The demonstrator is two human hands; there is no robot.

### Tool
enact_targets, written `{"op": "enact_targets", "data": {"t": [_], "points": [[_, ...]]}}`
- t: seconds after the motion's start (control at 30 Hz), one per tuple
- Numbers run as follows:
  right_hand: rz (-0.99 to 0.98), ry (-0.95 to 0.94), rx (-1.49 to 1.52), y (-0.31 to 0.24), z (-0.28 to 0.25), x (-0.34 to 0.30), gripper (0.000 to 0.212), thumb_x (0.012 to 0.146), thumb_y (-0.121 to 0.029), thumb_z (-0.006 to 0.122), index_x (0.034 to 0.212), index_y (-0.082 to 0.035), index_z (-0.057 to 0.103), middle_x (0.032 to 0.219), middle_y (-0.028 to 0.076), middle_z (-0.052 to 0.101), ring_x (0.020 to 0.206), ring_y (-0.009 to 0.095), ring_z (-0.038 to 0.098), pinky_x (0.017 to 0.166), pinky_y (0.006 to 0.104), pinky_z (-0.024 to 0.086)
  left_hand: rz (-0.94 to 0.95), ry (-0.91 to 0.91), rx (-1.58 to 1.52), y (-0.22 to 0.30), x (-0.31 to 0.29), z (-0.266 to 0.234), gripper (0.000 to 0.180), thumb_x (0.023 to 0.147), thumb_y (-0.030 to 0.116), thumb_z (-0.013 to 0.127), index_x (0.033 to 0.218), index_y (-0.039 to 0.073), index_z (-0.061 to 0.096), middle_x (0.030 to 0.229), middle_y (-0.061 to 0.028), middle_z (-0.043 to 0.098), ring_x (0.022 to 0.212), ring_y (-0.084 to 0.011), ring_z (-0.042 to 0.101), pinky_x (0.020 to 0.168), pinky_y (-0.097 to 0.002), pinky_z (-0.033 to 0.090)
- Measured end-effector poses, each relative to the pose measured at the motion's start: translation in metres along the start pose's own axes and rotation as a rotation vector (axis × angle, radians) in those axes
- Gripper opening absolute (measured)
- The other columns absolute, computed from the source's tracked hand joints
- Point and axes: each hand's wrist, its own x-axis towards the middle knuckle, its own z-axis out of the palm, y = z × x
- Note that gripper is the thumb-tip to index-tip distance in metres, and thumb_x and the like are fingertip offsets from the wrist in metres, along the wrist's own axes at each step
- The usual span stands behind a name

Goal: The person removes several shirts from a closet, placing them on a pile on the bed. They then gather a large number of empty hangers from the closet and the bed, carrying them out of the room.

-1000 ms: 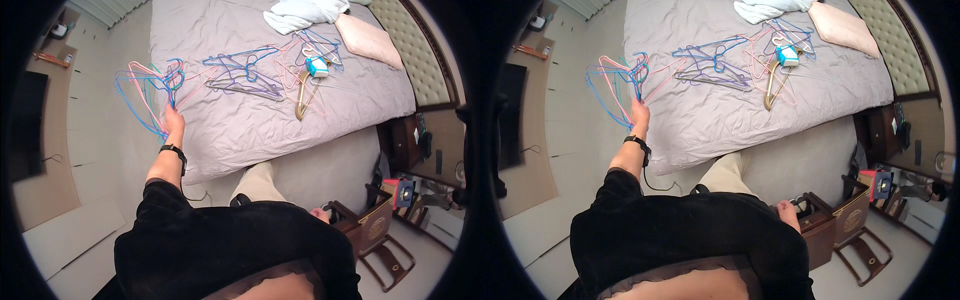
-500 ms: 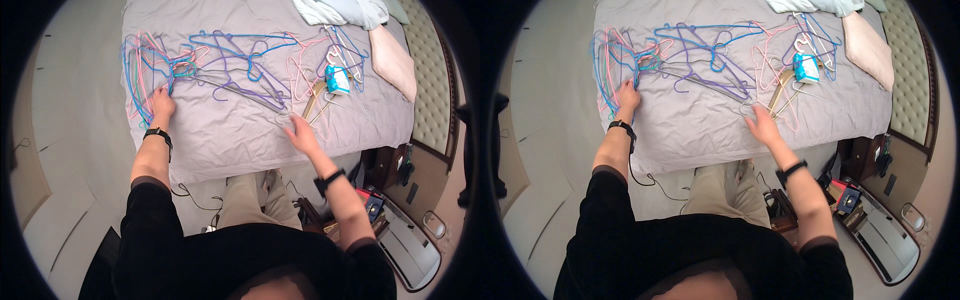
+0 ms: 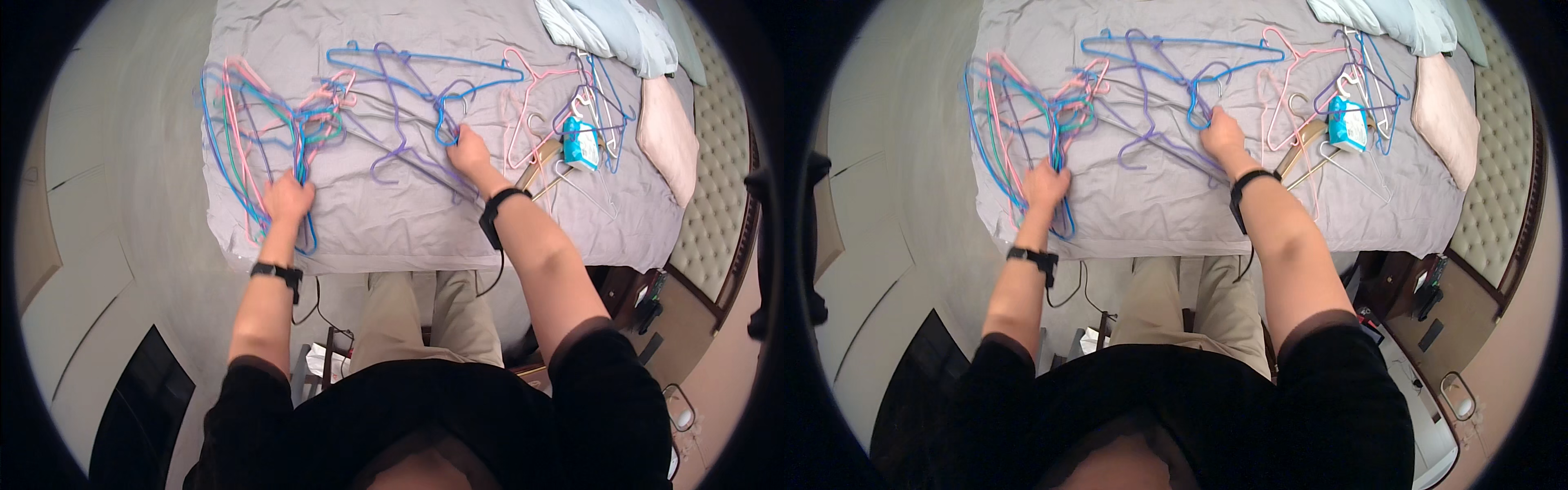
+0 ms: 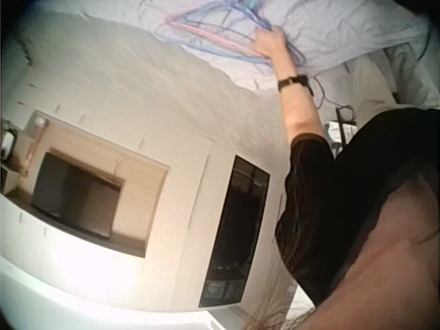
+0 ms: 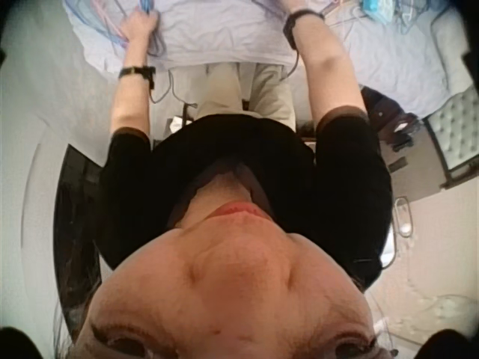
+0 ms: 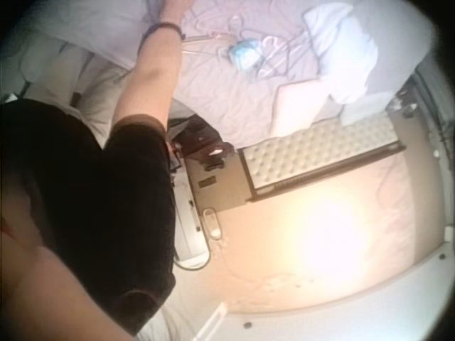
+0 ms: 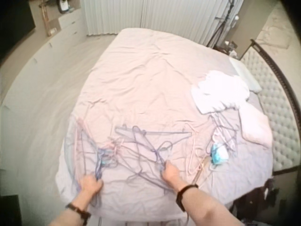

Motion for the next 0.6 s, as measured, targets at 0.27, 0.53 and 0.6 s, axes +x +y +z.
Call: {"op": "enact_targets", "data": {"t": [0.27, 0.53, 0.6], "points": [[-0.22, 0.024, 0.231, 0.015, -0.037, -0.146, 0.014, 0.084, -0.014, 0.055, 0.098, -0.011, 0.055, 0.088, 0.019, 0.063, 0.08, 0.04, 0.061, 0.067, 0.0474, 0.048, -0.133, 0.335, -0.233, -0.033, -0.163, 0.042, 0.027, 0.077, 0.026, 0.065, 0.092, 0.003, 0.062, 0.076, -0.0161, 0.066, 0.081, -0.034, 0.065, 0.097, -0.0419, 0.044], [-0.526, 0.379, 0.297, 0.004, -0.133, -0.158, 0.023, 0.077, -0.01, 0.062, 0.1, -0.012, 0.057, 0.085, 0.013, 0.063, 0.077, 0.036, 0.062, 0.062, 0.0425, 0.048, -0.404, 0.389, -1.513, -0.006, -0.179, -0.041, 0.005, 0.089, 0.005, 0.056, 0.094, 0.004, 0.055, 0.075, -0.0037, 0.058, 0.061, -0.0107, 0.054, 0.057, -0.0264, 0.048], [-0.582, 0.48, 0.204, -0.003, -0.159, -0.151, 0.025, 0.075, -0.009, 0.064, 0.099, -0.012, 0.057, 0.084, 0.011, 0.064, 0.075, 0.034, 0.062, 0.061, 0.0417, 0.048, -0.402, 0.374, -1.71, 0.004, -0.178, -0.073, 0.003, 0.089, 0.006, 0.057, 0.091, 0.005, 0.054, 0.072, -0.0025, 0.056, 0.058, -0.0092, 0.051, 0.056, -0.0262, 0.048]]}}
